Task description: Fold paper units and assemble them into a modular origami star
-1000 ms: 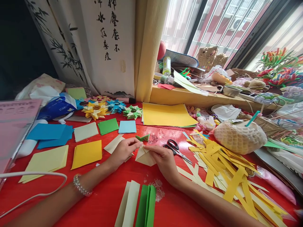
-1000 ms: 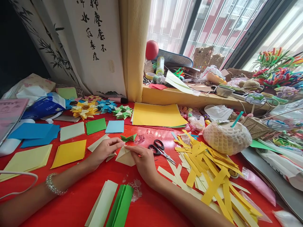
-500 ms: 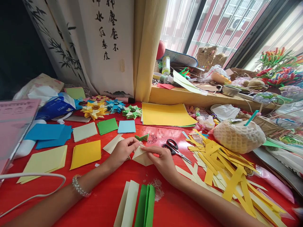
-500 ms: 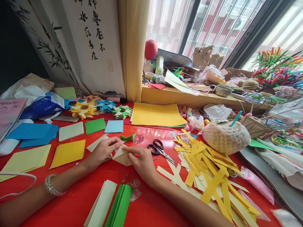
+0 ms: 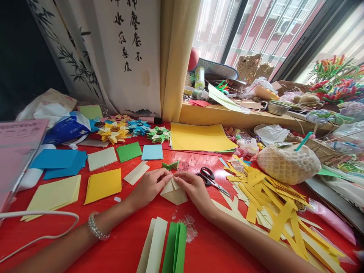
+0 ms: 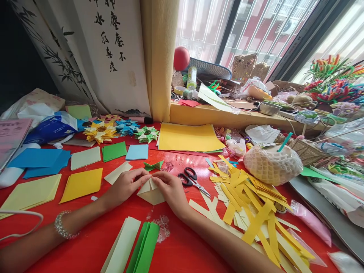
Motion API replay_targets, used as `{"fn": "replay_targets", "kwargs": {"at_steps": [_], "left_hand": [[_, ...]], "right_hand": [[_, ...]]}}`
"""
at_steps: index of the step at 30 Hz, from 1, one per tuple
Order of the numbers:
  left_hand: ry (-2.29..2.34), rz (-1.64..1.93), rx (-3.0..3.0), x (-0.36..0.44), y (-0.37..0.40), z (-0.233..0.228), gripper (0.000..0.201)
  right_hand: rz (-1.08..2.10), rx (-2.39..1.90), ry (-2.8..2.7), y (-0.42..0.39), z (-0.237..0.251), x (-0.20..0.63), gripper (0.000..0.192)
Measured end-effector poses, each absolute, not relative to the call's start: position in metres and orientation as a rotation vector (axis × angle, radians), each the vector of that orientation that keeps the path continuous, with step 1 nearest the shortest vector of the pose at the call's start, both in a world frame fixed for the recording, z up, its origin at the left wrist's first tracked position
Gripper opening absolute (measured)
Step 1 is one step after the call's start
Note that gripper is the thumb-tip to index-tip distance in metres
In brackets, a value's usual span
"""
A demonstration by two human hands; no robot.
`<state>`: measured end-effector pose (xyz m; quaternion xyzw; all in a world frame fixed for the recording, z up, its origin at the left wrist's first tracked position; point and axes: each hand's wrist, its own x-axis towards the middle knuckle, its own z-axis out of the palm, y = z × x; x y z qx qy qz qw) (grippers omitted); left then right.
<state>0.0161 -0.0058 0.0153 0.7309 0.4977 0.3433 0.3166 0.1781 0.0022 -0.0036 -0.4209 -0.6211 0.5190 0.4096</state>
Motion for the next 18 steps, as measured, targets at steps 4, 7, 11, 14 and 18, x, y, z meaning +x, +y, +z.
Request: {"fn": "replay_targets", "kwargs": {"at_steps": [4,7,11,14,18], "left_hand": [[1.319,0.894,1.941,0.0155,-0.0053,0.0140,0.026],[1.322,0.886,1.950,0.0154,-0.0055,0.0142,0.026],[1.314,0.884,1.925,0.0162,-0.0063,0.0158,0.027],[1.310,0.918,1.841,0.0157,-0.0058,0.0154,0.027],[1.371,1.043,1.600,0.0106,-0.0001,0.0102,0.028]], "right_hand": [[1.282,-1.103,-1.625,0.0028,-0.0047,0.1786,0.027],[1.274,-1.104,-1.633,0.0020,-0.0045,0.1783,0.027],[1.292,-1.115,-1.596,0.0014,-0.0066,0.1779,0.029],[1.290,-1.124,-1.536,0.0027,-0.0086,0.1784,0.031],[1.333,-1.066,-1.387,0.0047,-0.0056,0.1793,0.029]]}}
